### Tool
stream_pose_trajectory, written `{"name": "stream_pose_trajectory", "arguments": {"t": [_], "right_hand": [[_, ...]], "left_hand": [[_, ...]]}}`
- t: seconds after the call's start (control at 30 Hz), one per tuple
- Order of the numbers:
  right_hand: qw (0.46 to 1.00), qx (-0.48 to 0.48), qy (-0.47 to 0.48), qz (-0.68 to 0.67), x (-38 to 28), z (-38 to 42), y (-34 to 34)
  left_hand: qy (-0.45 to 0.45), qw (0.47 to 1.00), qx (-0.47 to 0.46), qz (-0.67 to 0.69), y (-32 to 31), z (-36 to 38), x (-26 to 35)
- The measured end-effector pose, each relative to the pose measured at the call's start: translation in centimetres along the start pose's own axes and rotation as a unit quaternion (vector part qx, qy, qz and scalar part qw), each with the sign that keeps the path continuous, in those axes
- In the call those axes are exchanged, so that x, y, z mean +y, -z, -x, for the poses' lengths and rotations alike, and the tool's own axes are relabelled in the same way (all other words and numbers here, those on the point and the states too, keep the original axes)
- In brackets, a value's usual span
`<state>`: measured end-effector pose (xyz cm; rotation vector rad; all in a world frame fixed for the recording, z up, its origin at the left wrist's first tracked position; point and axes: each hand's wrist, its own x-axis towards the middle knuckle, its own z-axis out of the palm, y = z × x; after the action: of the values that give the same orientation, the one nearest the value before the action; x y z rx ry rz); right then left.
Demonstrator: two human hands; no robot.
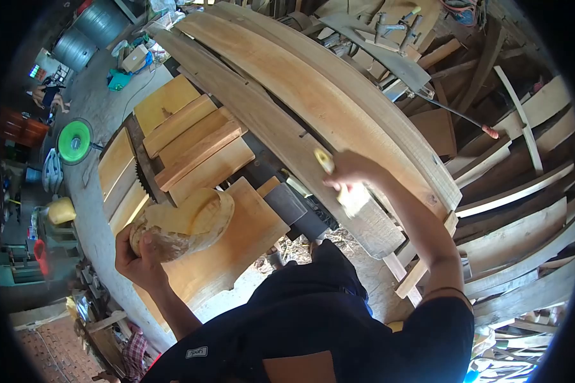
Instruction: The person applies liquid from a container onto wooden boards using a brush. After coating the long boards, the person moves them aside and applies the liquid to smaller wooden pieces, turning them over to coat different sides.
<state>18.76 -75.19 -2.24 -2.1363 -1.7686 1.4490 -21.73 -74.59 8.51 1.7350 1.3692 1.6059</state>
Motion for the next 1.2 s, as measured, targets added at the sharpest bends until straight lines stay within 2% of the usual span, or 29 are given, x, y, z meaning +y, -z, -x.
{"name": "stream_pose_trajectory", "arguments": {"t": [0.2,0.23,0.3,0.33,0.4,0.47,0.5,0.53,0.6,0.63,0.67,0.7,0.73,0.77,0.83,0.87,0.9,0.93,0.97,1.03,1.1,1.2], "right_hand": [[0.972,0.200,0.065,-0.108,-6.0,-9.8,5.8],[0.971,0.198,0.070,-0.110,-6.0,-10.9,5.9],[0.937,0.325,0.094,-0.085,-6.3,-12.6,5.5],[0.949,0.268,0.108,-0.123,-5.7,-12.2,5.2],[0.926,0.322,0.117,-0.158,-3.1,-11.3,2.0],[0.912,0.358,0.145,-0.135,-1.8,-6.0,-1.2],[0.876,0.414,0.225,-0.106,0.8,-5.3,-3.8],[0.909,0.377,0.145,-0.101,-0.5,-0.4,-4.1],[0.908,0.385,0.134,-0.102,0.1,5.4,-5.4],[0.896,0.413,0.139,-0.089,0.6,7.9,-5.6],[0.883,0.442,0.136,-0.076,1.3,10.2,-6.1],[0.839,0.508,0.119,-0.153,2.1,12.3,-6.9],[0.828,0.546,0.112,-0.056,0.2,15.9,-5.8],[0.786,0.604,0.081,-0.102,0.4,18.2,-6.2],[0.765,0.641,-0.042,0.038,3.6,23.1,-6.2],[0.741,0.651,-0.158,0.040,2.3,24.9,-6.8],[0.705,0.654,-0.270,0.041,1.0,26.2,-7.2],[0.724,0.589,-0.350,0.077,3.4,27.4,-8.0],[0.711,0.592,-0.367,0.104,6.3,27.9,-9.8],[0.719,0.574,-0.375,0.110,12.1,27.7,-14.4],[0.744,0.542,-0.388,0.039,12.9,26.7,-17.2],[0.739,0.499,-0.451,-0.016,15.7,24.4,-20.7]], "left_hand": [[0.001,1.000,-0.012,-0.016,-0.1,0.6,1.0],[0.003,1.000,-0.009,-0.015,-0.1,0.7,1.0],[0.004,1.000,-0.001,-0.018,0.2,1.2,1.0],[0.006,1.000,-0.006,-0.018,0.3,1.3,1.0],[0.019,1.000,-0.020,0.003,0.6,1.2,1.4],[0.019,0.999,-0.023,0.010,0.7,1.2,0.6],[0.022,0.999,-0.031,0.016,0.8,1.2,0.3],[0.045,0.998,-0.041,0.019,0.8,1.0,0.2],[0.024,0.998,-0.053,0.004,0.4,0.4,-0.2],[0.004,0.997,-0.075,-0.009,0.2,0.1,-0.5],[0.027,0.995,-0.097,-0.007,0.2,0.0,-0.5],[0.033,0.993,-0.112,-0.001,0.0,-0.3,-0.6],[0.008,0.994,-0.109,0.012,-0.4,-0.6,-0.7],[-0.017,0.993,-0.109,0.029,-0.8,-0.8,-0.8],[-0.021,0.991,-0.115,0.068,-1.9,-1.2,-0.3],[-0.023,0.991,-0.118,0.054,-2.4,-1.3,-0.4],[-0.029,0.992,-0.118,0.039,-2.7,-1.6,-0.7],[-0.047,0.990,-0.124,0.050,-3.1,-1.8,-0.9],[-0.065,0.988,-0.125,0.060,-3.4,-1.9,-1.0],[-0.069,0.985,-0.135,0.078,-3.6,-2.1,-0.9],[-0.070,0.984,-0.142,0.081,-3.2,-2.2,-0.9],[-0.078,0.986,-0.134,0.059,-2.6,-2.5,-1.0]]}}
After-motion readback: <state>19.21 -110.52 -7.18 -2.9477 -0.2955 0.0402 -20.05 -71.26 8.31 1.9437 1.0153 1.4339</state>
